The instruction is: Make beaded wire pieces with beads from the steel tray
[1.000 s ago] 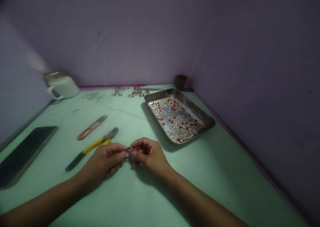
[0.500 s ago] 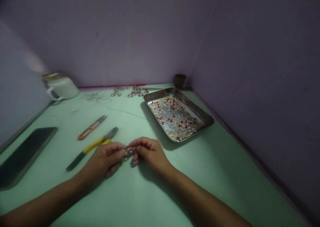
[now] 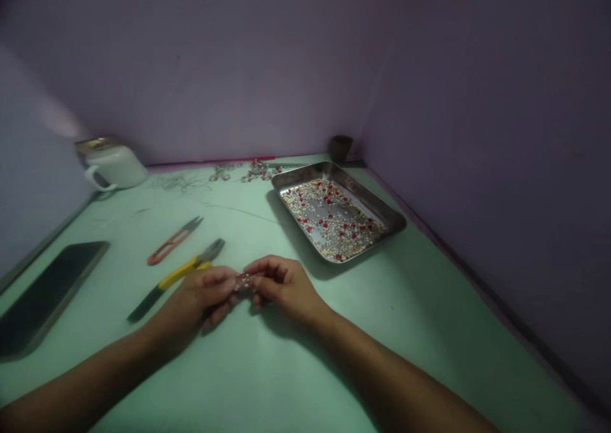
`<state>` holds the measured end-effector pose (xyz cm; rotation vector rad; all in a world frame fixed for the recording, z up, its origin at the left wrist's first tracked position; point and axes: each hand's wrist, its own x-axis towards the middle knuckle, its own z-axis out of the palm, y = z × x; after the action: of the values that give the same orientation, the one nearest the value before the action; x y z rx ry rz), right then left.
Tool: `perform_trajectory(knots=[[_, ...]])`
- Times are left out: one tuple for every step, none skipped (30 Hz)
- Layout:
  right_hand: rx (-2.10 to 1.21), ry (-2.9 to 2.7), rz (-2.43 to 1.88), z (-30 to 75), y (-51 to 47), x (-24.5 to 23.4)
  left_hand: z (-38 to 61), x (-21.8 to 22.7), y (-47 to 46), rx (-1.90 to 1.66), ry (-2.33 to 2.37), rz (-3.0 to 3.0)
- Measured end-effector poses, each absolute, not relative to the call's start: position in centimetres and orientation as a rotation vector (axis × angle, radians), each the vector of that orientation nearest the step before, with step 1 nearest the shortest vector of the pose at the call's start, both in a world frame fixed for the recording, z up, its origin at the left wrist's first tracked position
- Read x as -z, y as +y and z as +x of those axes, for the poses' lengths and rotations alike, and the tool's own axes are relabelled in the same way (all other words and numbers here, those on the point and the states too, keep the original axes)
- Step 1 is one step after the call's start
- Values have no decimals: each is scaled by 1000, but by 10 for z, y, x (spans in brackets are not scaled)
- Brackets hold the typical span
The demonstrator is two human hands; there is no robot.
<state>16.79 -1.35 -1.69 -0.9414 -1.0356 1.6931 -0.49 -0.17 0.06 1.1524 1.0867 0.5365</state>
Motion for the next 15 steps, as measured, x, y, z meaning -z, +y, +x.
perform_trajectory(knots=[[-1692, -1039, -935, 168, -14, 17, -5, -1, -2, -533, 1077, 1148], [-1692, -1043, -928, 168, -14, 17, -5, -1, -1, -528, 1068, 1140], [-1691, -1047, -921, 169, -14, 17, -5, 0, -1, -521, 1062, 1131], [-1691, -1050, -915, 169, -14, 17, -6, 0, -1, -514, 1058, 1121], [-1691, -1052, -911, 169, -14, 17, -6, 0, 0, -508, 1059, 1112], [-1690, -1052, -909, 169, -14, 18, -5, 0, 0, -506, 1064, 1105], [-1690, -1052, -909, 169, -14, 18, -5, 0, 0, -505, 1071, 1102], [-1691, -1052, -911, 169, -14, 19, -5, 0, 0, -505, 1074, 1106], [-1690, -1050, -914, 170, -14, 19, -5, -1, 1, -505, 1075, 1112], [-1690, -1049, -918, 170, -14, 19, -5, -1, 1, -506, 1075, 1121], [-1691, -1049, -923, 170, -13, 20, -4, -1, 1, -508, 1074, 1129], [-1694, -1047, -929, 169, -13, 20, -4, -2, 1, -508, 1072, 1139], [-1698, -1043, -937, 169, -13, 19, -4, -3, 0, -507, 1074, 1150], [-1702, -1038, -947, 169, -13, 19, -4, -4, 0, -504, 1079, 1161], [-1706, -1034, -959, 169, -13, 18, -4, -4, -1, -500, 1089, 1173]])
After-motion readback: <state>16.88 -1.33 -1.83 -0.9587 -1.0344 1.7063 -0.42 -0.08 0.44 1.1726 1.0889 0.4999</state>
